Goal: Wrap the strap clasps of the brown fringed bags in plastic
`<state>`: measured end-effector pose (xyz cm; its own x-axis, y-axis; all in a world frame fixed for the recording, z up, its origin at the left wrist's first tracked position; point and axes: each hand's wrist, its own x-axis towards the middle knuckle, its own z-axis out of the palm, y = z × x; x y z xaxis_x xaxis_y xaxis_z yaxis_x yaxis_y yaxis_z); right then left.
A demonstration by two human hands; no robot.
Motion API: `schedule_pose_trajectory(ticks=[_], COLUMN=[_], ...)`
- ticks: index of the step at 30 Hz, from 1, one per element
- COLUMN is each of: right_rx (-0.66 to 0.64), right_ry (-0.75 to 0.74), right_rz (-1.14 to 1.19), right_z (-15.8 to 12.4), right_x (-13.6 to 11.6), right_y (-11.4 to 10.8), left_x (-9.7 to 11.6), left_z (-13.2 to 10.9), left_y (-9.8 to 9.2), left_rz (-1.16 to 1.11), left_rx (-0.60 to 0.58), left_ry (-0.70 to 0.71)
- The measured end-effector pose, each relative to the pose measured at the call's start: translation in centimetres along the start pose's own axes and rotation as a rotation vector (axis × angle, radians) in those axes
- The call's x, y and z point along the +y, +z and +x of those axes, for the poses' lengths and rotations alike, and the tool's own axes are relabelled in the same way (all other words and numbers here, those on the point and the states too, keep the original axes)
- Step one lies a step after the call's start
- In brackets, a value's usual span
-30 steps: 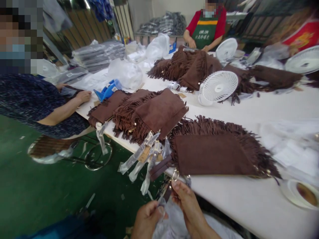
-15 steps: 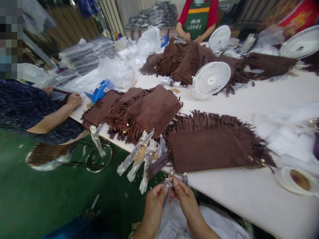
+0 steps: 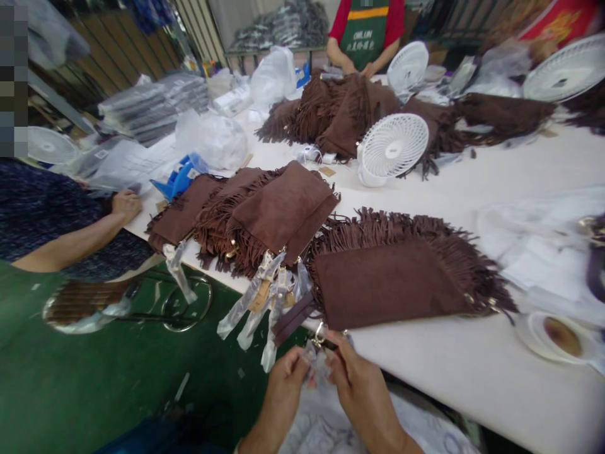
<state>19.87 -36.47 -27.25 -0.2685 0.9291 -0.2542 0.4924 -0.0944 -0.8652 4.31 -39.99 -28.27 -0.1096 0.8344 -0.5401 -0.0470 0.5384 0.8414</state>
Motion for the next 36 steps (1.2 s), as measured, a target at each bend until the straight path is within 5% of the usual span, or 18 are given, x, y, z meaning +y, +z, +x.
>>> schedule_pose_trajectory(ticks=[6, 10, 24, 36], right_rx=[-0.049, -0.024, -0.181, -0.279], right_ry=[-0.057, -0.042, -0.004, -0.053], right_rz=[-0.119, -0.114, -0.147, -0.212], right_z=[1.5, 1.6, 1.6, 2.3], right_x=[-0.2, 0.0, -0.1, -0.3], right_y=[-0.4, 0.1, -0.4, -1.3], left_x=[0.4, -0.4, -0.8, 0.1], left_z=[-1.5, -1.1, 0.9, 3.1], left_y=[-2.4, -2.5, -0.2, 2.5], left_rz=[0.314, 0.273, -0.061, 0.15], left_rx=[0.025, 0.048, 0.015, 0.14], left_ry=[0.1, 0.096, 0.016, 0.088])
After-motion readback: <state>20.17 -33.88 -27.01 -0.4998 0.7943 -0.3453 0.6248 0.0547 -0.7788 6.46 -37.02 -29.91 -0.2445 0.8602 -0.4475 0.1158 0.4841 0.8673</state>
